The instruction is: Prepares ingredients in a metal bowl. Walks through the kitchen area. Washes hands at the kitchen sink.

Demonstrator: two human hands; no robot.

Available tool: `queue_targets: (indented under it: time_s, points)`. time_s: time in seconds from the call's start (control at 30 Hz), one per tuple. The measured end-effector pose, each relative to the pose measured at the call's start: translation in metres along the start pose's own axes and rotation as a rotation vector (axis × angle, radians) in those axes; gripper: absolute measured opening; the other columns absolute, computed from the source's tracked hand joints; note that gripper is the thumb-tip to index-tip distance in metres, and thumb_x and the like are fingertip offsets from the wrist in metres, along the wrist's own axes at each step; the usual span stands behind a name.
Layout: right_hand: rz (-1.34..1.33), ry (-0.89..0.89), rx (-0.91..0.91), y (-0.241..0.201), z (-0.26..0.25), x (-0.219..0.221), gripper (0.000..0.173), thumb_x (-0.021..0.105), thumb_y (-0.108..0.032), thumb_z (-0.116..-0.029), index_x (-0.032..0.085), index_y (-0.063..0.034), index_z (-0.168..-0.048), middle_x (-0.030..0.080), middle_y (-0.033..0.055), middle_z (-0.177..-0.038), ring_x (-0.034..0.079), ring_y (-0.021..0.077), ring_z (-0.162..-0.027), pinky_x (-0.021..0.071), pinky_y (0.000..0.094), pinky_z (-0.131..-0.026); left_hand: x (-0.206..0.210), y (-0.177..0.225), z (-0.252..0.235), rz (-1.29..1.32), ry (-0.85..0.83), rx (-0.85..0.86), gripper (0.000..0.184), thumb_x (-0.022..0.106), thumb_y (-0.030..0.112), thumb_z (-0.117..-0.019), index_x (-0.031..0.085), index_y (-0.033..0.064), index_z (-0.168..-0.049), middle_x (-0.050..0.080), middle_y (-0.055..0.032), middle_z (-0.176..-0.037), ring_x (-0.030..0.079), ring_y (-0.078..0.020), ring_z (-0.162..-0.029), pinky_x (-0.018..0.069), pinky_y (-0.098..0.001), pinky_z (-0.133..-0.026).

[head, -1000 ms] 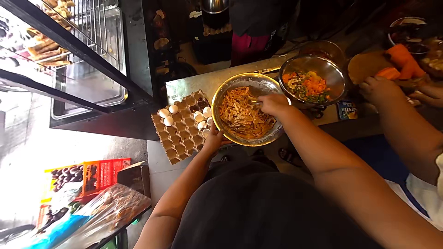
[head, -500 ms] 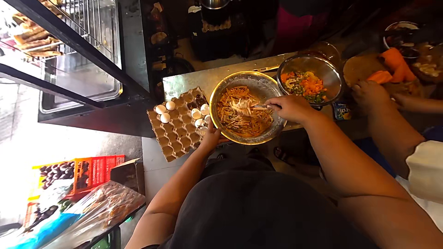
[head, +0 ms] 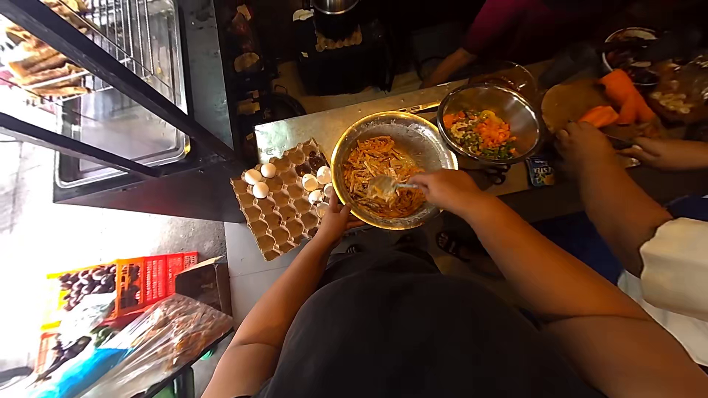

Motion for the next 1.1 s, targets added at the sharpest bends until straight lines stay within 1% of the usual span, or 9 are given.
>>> queue_targets:
  time_s: [0.1, 0.27, 0.43, 0.53, 0.6, 0.77, 0.9, 1.0, 1.1]
  points:
    - [0.111, -0.050, -0.051, 0.004, 0.007, 0.010, 0.035, 0.055, -0.007, -0.1029, 0.073, -0.0248, -0.127, 0.075, 0.0146, -0.114, 0.071, 0.0401, -0.105, 0.0555, 0.0642, -0.083, -0.002, -0.002, -0.001, -0.017, -0.007, 0.010, 0.070, 0.041, 0.011, -0.1110, -0.003, 0.0286, -0.164, 0.062, -0.0215, -0.120, 0.074, -0.0290, -0.082, 0.0646, -0.0457, -0.076]
    - [0.270, -0.060, 0.032, 0.026, 0.021, -0.028, 0.036, 0.057, -0.005, -0.1016, 0.074, -0.0260, -0.126, 0.075, 0.0140, -0.114, 0.071, 0.0399, -0.106, 0.0550, 0.0632, -0.082, -0.002, 0.000, -0.003, -0.001, -0.009, 0.002, 0.073, 0.041, 0.010, -0.1109, -0.006, 0.0296, -0.164, 0.062, -0.0228, -0.115, 0.074, -0.0303, -0.082, 0.0646, -0.0458, -0.077]
    - [0.221, 0.114, -0.082, -0.022, 0.045, -0.026, 0.031, 0.064, 0.002, -0.0923, 0.078, -0.0167, -0.114, 0.074, 0.0176, -0.098, 0.071, 0.0408, -0.088, 0.0557, 0.0606, -0.068, -0.002, -0.002, -0.003, 0.019, -0.012, -0.001, 0.071, 0.042, 0.011, -0.1108, -0.002, 0.0313, -0.164, 0.064, -0.0226, -0.116, 0.074, -0.0311, -0.082, 0.0645, -0.0467, -0.076]
    - [0.198, -0.008, -0.026, -0.036, 0.026, 0.008, 0.034, 0.062, 0.001, -0.0942, 0.075, -0.0149, -0.121, 0.074, 0.0178, -0.102, 0.072, 0.0392, -0.094, 0.0573, 0.0576, -0.072, 0.000, 0.000, -0.005, 0.002, -0.017, 0.006, 0.070, 0.041, 0.009, -0.1106, 0.000, 0.0280, -0.164, 0.065, -0.0218, -0.114, 0.074, -0.0294, -0.081, 0.0648, -0.0444, -0.076]
    - [0.144, -0.070, 0.050, -0.016, 0.005, 0.014, 0.038, 0.056, 0.002, -0.0972, 0.071, -0.0142, -0.129, 0.072, 0.0225, -0.110, 0.070, 0.0454, -0.101, 0.0558, 0.0640, -0.077, 0.000, 0.001, -0.005, -0.012, -0.020, -0.001, 0.069, 0.042, 0.009, -0.1105, 0.001, 0.0272, -0.164, 0.065, -0.0225, -0.116, 0.075, -0.0295, -0.083, 0.0649, -0.0443, -0.077]
    - [0.162, -0.130, 0.240, 0.029, -0.019, -0.023, 0.030, 0.054, -0.009, -0.1036, 0.071, -0.0172, -0.128, 0.071, 0.0215, -0.118, 0.067, 0.0459, -0.111, 0.0523, 0.0683, -0.084, 0.003, -0.002, -0.010, -0.037, -0.006, -0.005, 0.072, 0.042, 0.009, -0.1105, -0.003, 0.0256, -0.164, 0.063, -0.0243, -0.118, 0.075, -0.0304, -0.085, 0.0653, -0.0440, -0.076]
    - [0.026, -0.006, 0.147, -0.018, -0.004, -0.059, 0.027, 0.065, -0.009, -0.0951, 0.074, -0.0105, -0.121, 0.071, 0.0222, -0.114, 0.067, 0.0453, -0.108, 0.0524, 0.0674, -0.084, -0.002, -0.004, -0.005, -0.057, 0.051, -0.006, 0.068, 0.044, 0.009, -0.1099, 0.003, 0.0172, -0.164, 0.064, -0.0244, -0.123, 0.075, -0.0296, -0.087, 0.0657, -0.0435, -0.075]
    - [-0.169, 0.021, 0.029, -0.051, -0.028, -0.030, 0.026, 0.057, -0.010, -0.1023, 0.069, 0.0049, -0.119, 0.067, 0.0250, -0.124, 0.063, 0.0445, -0.118, 0.0485, 0.0664, -0.097, 0.012, 0.001, 0.006, -0.111, 0.088, 0.040, 0.063, 0.048, 0.009, -0.1083, 0.014, 0.0129, -0.161, 0.062, -0.0228, -0.125, 0.074, -0.0264, -0.086, 0.0648, -0.0410, -0.072]
    - [-0.306, -0.087, 0.154, -0.030, -0.055, -0.029, 0.032, 0.052, -0.010, -0.1060, 0.062, 0.0123, -0.127, 0.059, 0.0305, -0.138, 0.054, 0.0484, -0.131, 0.0437, 0.0679, -0.105, 0.020, 0.005, 0.009, -0.139, 0.047, 0.084, 0.067, 0.045, 0.007, -0.1082, 0.006, 0.0162, -0.162, 0.060, -0.0192, -0.125, 0.074, -0.0198, -0.081, 0.0639, -0.0360, -0.068]
Point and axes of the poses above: each hand's wrist, its own z-axis away from the middle knuckle, its own x-axis out of the palm, y = z × x, the point moved 4 cm from there along -z, towards the middle knuckle
